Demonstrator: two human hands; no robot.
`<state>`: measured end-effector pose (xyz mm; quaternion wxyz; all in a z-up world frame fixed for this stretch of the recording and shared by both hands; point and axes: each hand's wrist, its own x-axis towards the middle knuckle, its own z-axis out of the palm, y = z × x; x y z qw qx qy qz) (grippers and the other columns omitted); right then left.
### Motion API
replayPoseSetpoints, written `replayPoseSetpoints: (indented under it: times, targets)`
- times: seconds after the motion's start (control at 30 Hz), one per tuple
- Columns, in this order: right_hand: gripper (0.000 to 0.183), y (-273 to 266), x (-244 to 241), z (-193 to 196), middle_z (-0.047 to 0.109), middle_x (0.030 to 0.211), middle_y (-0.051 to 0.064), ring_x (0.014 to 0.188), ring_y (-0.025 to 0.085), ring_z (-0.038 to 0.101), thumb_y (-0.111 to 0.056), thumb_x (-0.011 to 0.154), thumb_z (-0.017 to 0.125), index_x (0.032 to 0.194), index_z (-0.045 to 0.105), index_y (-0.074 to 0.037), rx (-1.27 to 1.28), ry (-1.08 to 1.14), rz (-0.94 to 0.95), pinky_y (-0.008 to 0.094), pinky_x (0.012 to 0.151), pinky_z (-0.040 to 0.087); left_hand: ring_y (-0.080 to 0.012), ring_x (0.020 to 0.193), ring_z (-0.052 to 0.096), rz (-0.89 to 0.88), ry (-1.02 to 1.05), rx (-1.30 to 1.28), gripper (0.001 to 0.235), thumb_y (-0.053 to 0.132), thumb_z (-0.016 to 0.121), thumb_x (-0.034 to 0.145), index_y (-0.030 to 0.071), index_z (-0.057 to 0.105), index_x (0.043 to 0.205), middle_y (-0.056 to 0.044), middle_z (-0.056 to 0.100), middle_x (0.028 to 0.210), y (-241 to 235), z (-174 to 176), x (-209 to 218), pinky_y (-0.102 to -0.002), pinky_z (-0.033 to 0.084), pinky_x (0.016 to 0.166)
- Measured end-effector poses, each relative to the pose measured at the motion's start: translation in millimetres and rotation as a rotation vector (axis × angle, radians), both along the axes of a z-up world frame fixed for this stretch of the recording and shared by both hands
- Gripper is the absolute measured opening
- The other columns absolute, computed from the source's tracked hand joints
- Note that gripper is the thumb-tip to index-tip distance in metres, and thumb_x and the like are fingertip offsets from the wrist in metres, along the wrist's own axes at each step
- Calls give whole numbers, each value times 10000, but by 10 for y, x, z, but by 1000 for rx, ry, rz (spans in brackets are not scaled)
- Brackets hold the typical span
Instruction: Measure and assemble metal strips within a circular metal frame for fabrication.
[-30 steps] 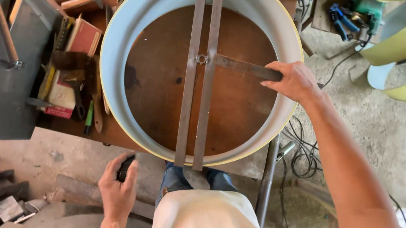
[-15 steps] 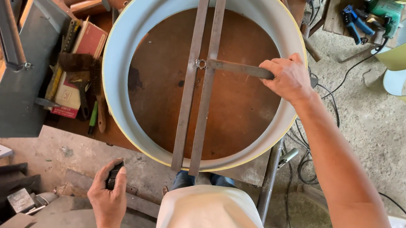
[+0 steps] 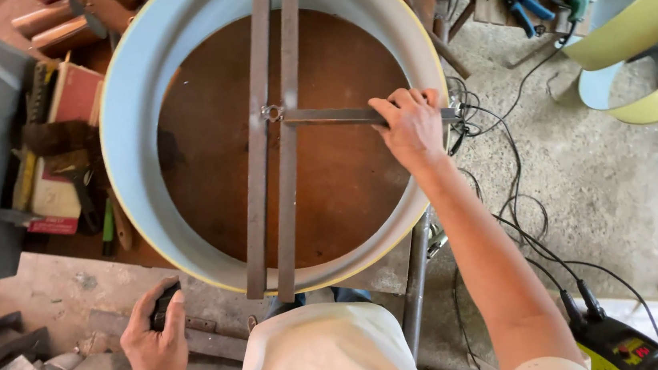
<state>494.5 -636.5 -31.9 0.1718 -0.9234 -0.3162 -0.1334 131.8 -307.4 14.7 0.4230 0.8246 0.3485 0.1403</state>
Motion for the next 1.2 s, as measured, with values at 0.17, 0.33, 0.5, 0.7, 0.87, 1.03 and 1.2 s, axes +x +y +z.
replayPoseSetpoints:
  times: [0.17,0.33,0.5,0.7,0.87,1.03,1.2]
  targets:
    - [432,67,-55,-4,670,985,15,1000,212,635,-235,767,884,1178,749,-215,8,27,-73,429,982,360,-95,912,649,-13,-15,-37,278,102,687,975,-17,710,1225,-82,729,1071,18,-97,18,-255,534,822]
    - [416,72,-87,30,670,970,19,974,219,636,-276,781,885,1171,756,-213,30,0,-46,439,952,355,-129,919,663,-15,-3,-8,281,130,688,966,-1,710,1213,-97,735,1068,-43,-33,117,-281,539,838]
    - [369,65,-95,-19,674,975,-7,978,208,637,-265,817,876,1170,772,-230,46,-23,-12,431,961,358,-207,980,687,-21,74,66,268,167,681,950,37,727,1180,-107,726,1089,-139,176,195,-341,540,869]
    - [361,51,-73,-84,665,956,-13,946,208,629,-266,815,884,1163,790,-251,10,-48,-47,430,949,350,-230,969,693,23,76,11,277,169,686,923,53,725,1172,-106,721,1110,-128,156,120,-353,548,849]
    - [336,20,-29,-125,657,937,-17,873,185,612,-294,844,903,1160,799,-248,32,-38,-62,424,924,334,-230,967,691,3,19,6,267,161,684,930,51,722,1170,-111,720,1089,-90,80,49,-346,545,868]
    - [360,16,-22,-162,658,963,-17,884,190,605,-316,826,907,1165,798,-260,8,-67,-70,410,924,333,-231,943,693,6,38,6,269,162,688,923,58,725,1168,-112,720,1071,-50,97,66,-344,547,852]
    - [356,38,-3,-122,659,976,-27,910,189,610,-326,835,901,1170,798,-265,3,-77,-78,406,928,328,-235,958,695,-8,37,14,269,160,689,918,60,728,1165,-114,721,1085,-22,102,89,-349,547,859]
